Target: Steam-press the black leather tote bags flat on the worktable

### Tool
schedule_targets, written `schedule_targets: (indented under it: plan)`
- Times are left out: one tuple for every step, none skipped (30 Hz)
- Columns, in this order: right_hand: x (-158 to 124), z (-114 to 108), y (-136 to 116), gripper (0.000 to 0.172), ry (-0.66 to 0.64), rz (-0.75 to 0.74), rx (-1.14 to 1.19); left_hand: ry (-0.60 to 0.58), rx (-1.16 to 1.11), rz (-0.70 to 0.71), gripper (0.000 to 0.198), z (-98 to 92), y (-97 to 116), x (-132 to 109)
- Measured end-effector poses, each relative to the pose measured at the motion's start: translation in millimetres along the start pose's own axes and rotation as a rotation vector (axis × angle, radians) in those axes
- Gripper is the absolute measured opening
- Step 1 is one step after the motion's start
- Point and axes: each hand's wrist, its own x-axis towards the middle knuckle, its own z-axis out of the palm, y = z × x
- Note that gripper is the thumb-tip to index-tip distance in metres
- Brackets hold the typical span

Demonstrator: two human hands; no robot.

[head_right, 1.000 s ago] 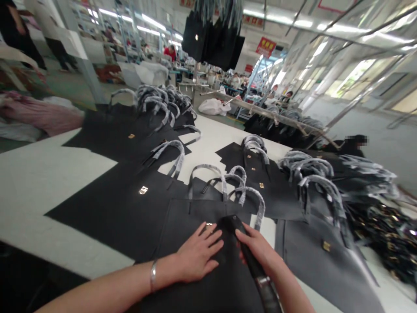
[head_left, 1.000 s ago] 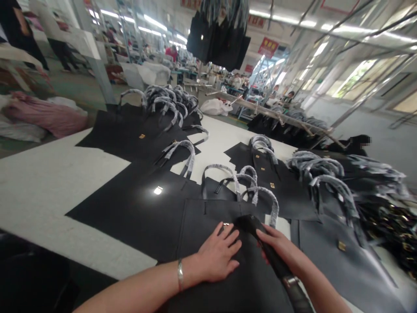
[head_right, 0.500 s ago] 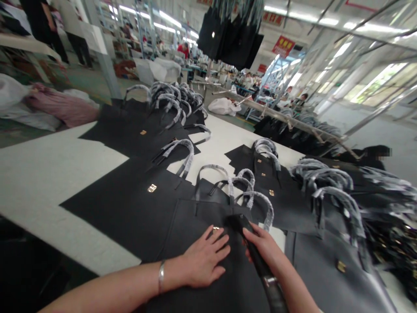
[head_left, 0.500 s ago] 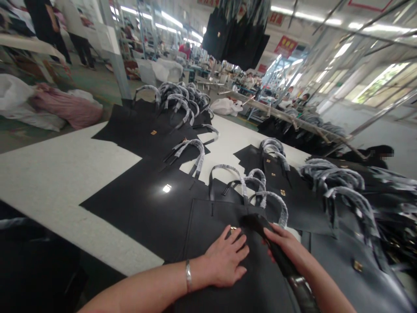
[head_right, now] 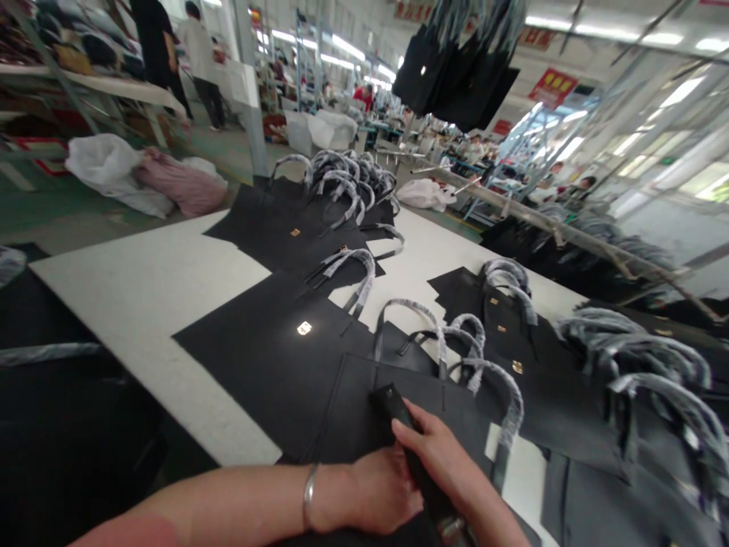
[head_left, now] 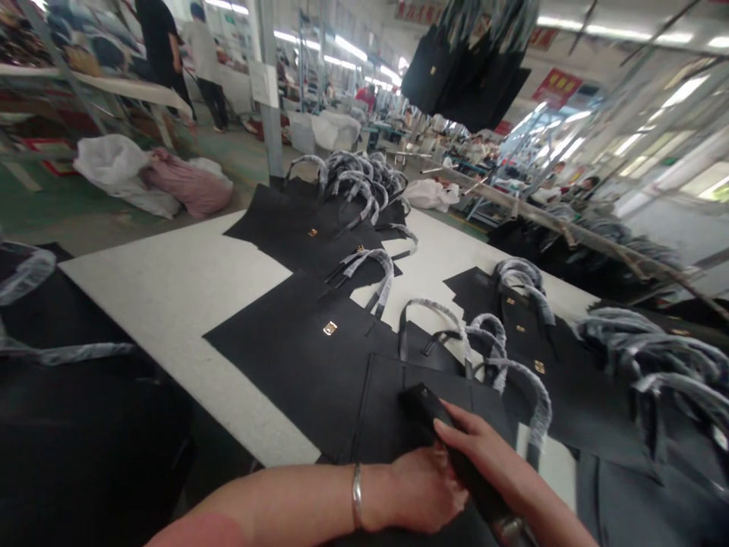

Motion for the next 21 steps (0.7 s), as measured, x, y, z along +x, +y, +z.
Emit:
schedule_targets:
  plan:
    - [4,2,-3,0.056,0.003,0.022,-0.016,0.011,0.001,0.002,0.024,0.3,0,-1]
    - [7,3,-6,0.057,0.007,0.037,-0.033,0.014,0.003,-0.001,0.024,0.1,-1,-1]
    - [7,3,-7,0.059,0.009,0.036,-0.051,0.012,0.000,-0.006,0.023,-0.3,-1,-1]
    - [7,2,-7,0.059,0.005,0.018,-0.069,0.005,-0.007,-0.010,0.022,-0.6,-1,-1]
    - [5,0,-7,0.058,-0.002,-0.007,-0.083,-0.003,-0.020,-0.010,0.021,-0.7,-2,-1]
    - [3,-1,-7,0.056,-0.014,-0.030,-0.088,-0.009,-0.037,-0.015,0.021,-0.5,-2,-1]
    - [1,-3,-7,0.053,-0.030,-0.044,-0.081,-0.008,-0.057,-0.021,0.021,0.0,-2,0]
    - [-1,-3,-7,0.050,-0.043,-0.044,-0.067,-0.003,-0.075,-0.028,0.022,0.5,-2,1]
    - [-1,-2,-8,0.047,-0.048,-0.027,-0.047,0.003,-0.087,-0.037,0.023,0.8,-2,1]
    - [-1,0,-10,0.046,-0.050,0.005,-0.024,0.004,-0.093,-0.048,0.023,1.0,-2,2]
    - [1,2,-12,0.046,-0.046,0.042,-0.005,0.000,-0.095,-0.058,0.023,0.7,-1,2]
    - [4,6,-15,0.047,-0.038,0.072,0.009,-0.009,-0.092,-0.065,0.022,0.1,-1,2]
    - [8,10,-18,0.047,-0.025,0.085,0.017,-0.019,-0.086,-0.069,0.020,-0.8,-1,1]
    - [12,14,-21,0.048,-0.006,0.081,0.018,-0.026,-0.081,-0.068,0.019,-1.9,-1,1]
    - [15,18,-23,0.049,0.015,0.063,0.014,-0.026,-0.078,-0.061,0.018,-3.0,-1,0]
    - [19,21,-26,0.050,0.041,0.036,0.008,-0.020,-0.075,-0.051,0.018,-3.9,-1,-1]
    - [20,23,-27,0.051,0.065,0.011,0.000,-0.009,-0.073,-0.039,0.017,-4.4,-2,-2]
    - [21,23,-29,0.053,0.088,-0.008,-0.002,0.006,-0.074,-0.030,0.017,-4.4,-2,-3]
    - [20,22,-30,0.056,0.114,-0.024,0.004,0.021,-0.078,-0.023,0.017,-4.0,-2,-3]
    - [18,19,-31,0.058,0.152,-0.039,0.012,0.032,-0.084,-0.016,0.016,-3.3,-2,-3]
    - [14,15,-31,0.061,0.195,-0.051,0.019,0.039,-0.092,-0.012,0.015,-2.7,-2,-4]
